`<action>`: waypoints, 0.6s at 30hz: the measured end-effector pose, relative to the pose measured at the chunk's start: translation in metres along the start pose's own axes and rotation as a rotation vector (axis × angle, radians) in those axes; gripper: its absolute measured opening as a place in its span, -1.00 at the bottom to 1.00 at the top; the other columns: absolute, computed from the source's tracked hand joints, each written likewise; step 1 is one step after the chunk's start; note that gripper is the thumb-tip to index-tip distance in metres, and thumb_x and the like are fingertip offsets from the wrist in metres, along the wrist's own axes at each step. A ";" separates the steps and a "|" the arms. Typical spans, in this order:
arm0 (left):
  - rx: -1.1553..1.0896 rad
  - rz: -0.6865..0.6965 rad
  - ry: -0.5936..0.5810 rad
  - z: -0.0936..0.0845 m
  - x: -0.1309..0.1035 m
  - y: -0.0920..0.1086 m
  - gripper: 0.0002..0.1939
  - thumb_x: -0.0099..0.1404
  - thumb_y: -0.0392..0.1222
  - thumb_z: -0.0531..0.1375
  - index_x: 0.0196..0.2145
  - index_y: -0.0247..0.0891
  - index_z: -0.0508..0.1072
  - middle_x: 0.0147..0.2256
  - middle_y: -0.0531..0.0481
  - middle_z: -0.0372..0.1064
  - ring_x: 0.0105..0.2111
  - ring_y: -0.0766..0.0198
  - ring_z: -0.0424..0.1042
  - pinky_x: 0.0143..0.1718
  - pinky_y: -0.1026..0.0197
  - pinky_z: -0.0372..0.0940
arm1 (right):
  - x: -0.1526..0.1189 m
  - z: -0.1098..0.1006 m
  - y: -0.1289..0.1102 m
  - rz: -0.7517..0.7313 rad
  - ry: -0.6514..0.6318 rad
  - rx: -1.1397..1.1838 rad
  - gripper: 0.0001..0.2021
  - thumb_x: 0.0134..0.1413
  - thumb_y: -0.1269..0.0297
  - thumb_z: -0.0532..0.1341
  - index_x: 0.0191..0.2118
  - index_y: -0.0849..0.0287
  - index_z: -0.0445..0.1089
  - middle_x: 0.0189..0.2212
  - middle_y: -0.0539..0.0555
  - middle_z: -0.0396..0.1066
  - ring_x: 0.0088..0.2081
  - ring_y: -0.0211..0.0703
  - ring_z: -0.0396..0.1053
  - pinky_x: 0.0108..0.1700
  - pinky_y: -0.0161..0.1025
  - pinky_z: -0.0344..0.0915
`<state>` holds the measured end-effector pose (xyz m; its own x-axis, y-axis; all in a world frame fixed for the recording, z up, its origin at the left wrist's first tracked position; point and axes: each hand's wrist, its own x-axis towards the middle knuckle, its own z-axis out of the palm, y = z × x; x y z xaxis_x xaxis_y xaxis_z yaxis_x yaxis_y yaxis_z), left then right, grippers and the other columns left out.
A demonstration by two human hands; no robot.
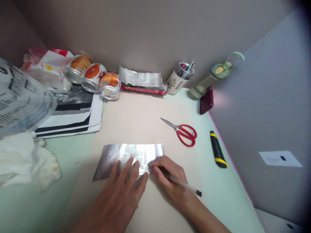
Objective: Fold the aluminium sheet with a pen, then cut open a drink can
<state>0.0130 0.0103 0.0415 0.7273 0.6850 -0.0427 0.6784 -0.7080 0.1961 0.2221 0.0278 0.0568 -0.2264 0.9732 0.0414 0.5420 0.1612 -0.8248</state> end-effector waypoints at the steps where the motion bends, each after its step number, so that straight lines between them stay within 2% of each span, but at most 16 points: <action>1: 0.000 -0.002 0.002 -0.001 0.001 0.000 -0.46 0.40 0.16 0.10 0.23 -0.11 0.35 0.22 -0.33 0.31 0.25 -0.30 0.21 0.11 -0.36 0.20 | 0.000 0.000 0.000 0.002 -0.002 0.002 -0.86 0.26 0.42 0.14 -0.24 0.12 0.45 -0.36 0.04 0.46 -0.37 -0.20 0.40 -0.32 -0.28 0.29; 5: 0.005 -0.054 -0.023 -0.002 0.002 0.002 -0.45 0.37 0.12 0.16 0.22 -0.13 0.35 0.23 -0.32 0.29 0.26 -0.28 0.18 0.15 -0.37 0.15 | 0.001 0.000 0.000 0.010 -0.017 0.011 -0.86 0.26 0.42 0.14 -0.25 0.12 0.44 -0.35 0.03 0.46 -0.35 -0.19 0.40 -0.31 -0.28 0.29; 12: -0.023 -0.012 -0.020 0.009 -0.004 -0.001 -0.42 0.41 0.14 0.09 0.29 -0.09 0.25 0.28 -0.28 0.21 0.31 -0.26 0.07 0.19 -0.35 0.07 | 0.001 -0.001 0.000 0.003 -0.028 0.004 -0.86 0.26 0.43 0.13 -0.28 0.13 0.42 -0.38 0.02 0.45 -0.36 -0.21 0.37 -0.32 -0.28 0.26; 18: 0.018 -0.096 -0.029 0.002 -0.002 0.007 -0.45 0.38 0.13 0.14 0.25 -0.06 0.32 0.26 -0.26 0.25 0.30 -0.24 0.09 0.23 -0.35 -0.01 | 0.002 -0.002 -0.002 0.017 -0.044 0.015 -0.84 0.25 0.43 0.11 -0.31 0.14 0.42 -0.40 0.02 0.42 -0.39 -0.22 0.34 -0.34 -0.28 0.23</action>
<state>0.0168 0.0039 0.0412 0.6615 0.7446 -0.0893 0.7466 -0.6427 0.1718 0.2228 0.0296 0.0594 -0.2526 0.9676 0.0029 0.5342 0.1420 -0.8333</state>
